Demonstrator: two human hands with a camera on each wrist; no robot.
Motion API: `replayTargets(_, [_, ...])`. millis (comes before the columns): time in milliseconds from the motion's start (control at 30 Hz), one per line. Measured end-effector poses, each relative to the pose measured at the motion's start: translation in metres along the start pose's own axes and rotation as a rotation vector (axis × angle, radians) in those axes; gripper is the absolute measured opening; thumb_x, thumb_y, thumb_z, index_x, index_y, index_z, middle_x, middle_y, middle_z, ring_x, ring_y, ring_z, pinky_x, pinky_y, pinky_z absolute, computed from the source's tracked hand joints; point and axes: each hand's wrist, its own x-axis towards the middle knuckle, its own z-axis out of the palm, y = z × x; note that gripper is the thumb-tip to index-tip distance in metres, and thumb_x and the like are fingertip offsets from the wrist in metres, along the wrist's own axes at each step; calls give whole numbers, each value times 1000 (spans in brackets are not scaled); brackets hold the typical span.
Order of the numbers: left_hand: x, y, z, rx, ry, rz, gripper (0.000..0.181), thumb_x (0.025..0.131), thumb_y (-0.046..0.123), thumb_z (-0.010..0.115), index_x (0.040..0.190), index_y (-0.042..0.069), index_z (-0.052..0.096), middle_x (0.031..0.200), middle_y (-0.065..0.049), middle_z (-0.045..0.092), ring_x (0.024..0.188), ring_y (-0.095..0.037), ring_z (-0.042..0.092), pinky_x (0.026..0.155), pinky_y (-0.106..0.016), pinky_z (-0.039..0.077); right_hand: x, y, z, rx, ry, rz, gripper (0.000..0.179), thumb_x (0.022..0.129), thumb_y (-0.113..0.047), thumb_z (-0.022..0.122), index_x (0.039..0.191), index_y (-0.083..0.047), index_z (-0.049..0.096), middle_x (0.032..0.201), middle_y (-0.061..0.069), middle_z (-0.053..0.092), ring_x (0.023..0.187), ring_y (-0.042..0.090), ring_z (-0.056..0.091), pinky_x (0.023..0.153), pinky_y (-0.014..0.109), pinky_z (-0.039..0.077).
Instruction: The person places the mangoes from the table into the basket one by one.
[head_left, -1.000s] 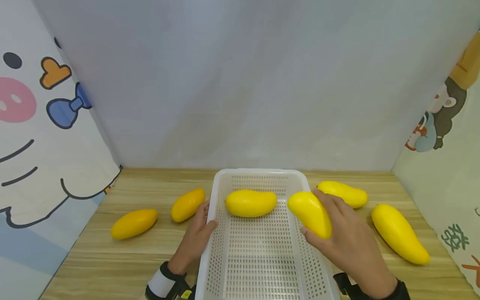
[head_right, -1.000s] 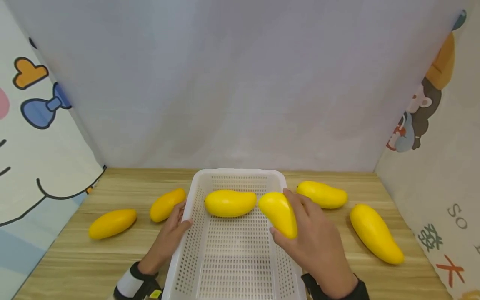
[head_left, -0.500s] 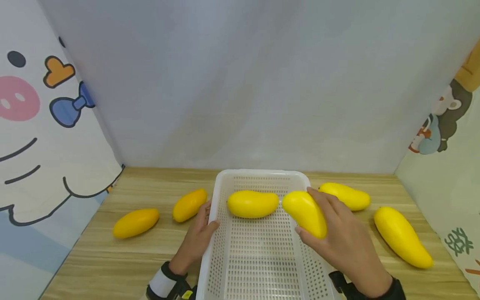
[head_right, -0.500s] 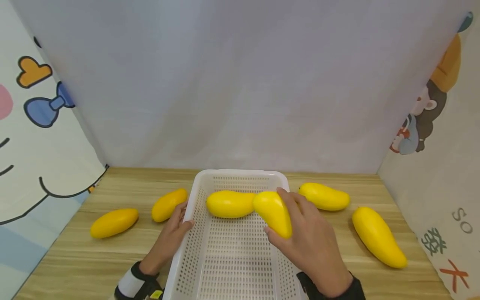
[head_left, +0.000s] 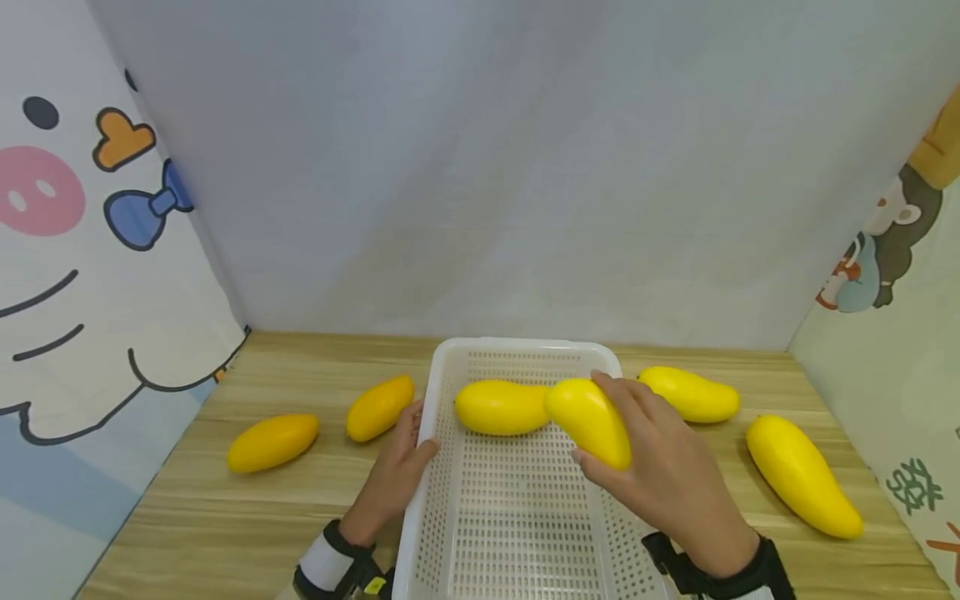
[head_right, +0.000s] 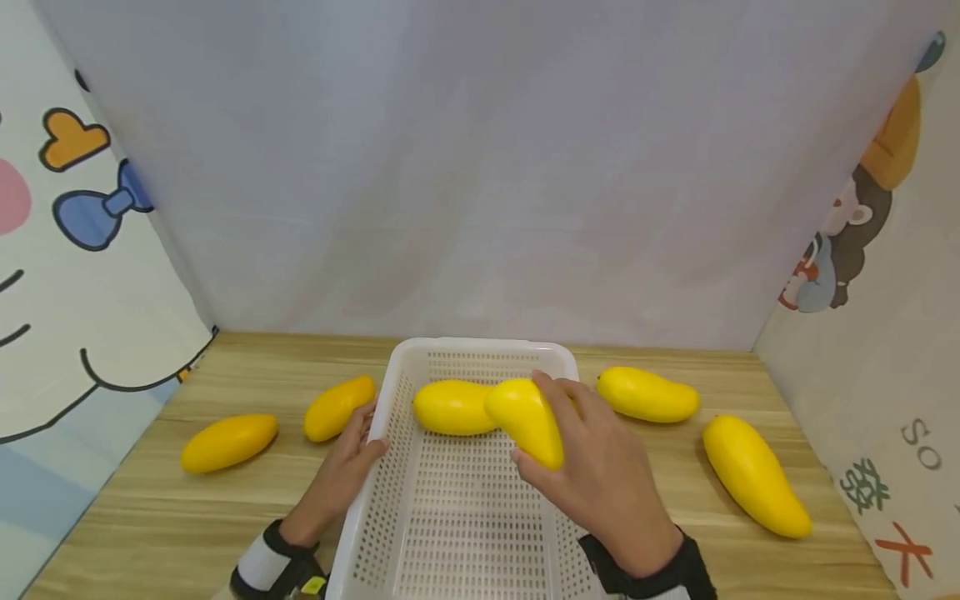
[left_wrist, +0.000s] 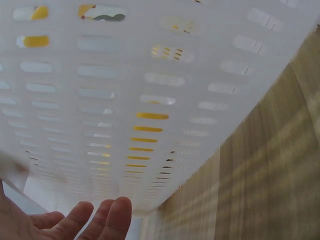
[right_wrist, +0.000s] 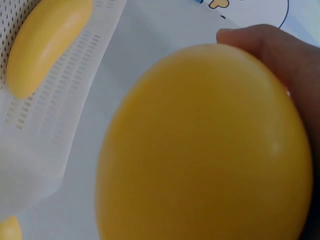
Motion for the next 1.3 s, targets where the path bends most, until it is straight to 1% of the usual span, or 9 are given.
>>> replayTargets(267, [0,-1,0,4,-4,16,59,102,1,42,157,4,20,150,-27,41,123,-47,53,88,-49,56,10,1,10,6,15,-86,85,77,-43,84,148,-15,49,128,13,62,96,25,61,68,37,53])
replayTargets(333, [0,-1,0,2,-4,16,59,102,0,42,157,4,20,150,-27,41,123,-47,53,88,-49,56,11,1,12,7,3,-91,85,77,-43,84,149,-15,48,128,13,62,96,26,62,68,37,53])
replayTargets(533, [1,-1,0,2,-1,14,59,102,1,42,156,4,20,150,-27,42,122,-47,54,87,-48,57,17,-1,18,11,-71,-83,85,79,-44,83,151,-16,46,132,13,59,96,25,60,69,36,52])
replayTargets(700, [1,-2,0,5,-1,17,59,102,0,42,157,5,20,150,-27,41,122,-47,54,87,-48,57,24,-4,22,13,-95,-115,84,80,-45,83,150,-15,47,131,10,59,96,23,59,73,37,52])
replayTargets(800, [1,-1,0,8,-4,22,59,102,0,42,157,5,19,151,-27,41,122,-47,54,86,-48,57,26,-6,25,6,-99,-132,84,79,-45,82,149,-15,49,129,9,60,93,20,59,71,35,51])
replayTargets(900, [1,-2,0,11,-5,29,59,102,0,42,157,5,20,152,-26,40,123,-47,53,87,-47,57,28,-8,28,-9,-106,-150,83,79,-45,82,149,-14,50,127,8,61,90,18,58,66,31,48])
replayTargets(1000, [1,-2,0,10,-5,27,59,103,1,42,157,6,20,152,-26,40,122,-47,53,86,-47,57,30,-9,32,-23,-111,-172,82,79,-45,82,148,-14,50,127,8,61,90,17,58,62,28,46])
replayTargets(1300, [1,-2,-1,6,-4,21,59,103,1,42,157,6,21,151,-26,42,123,-47,53,85,-47,58,35,-16,40,-3,-125,-221,81,78,-43,82,147,-13,51,126,8,61,93,17,59,68,30,52])
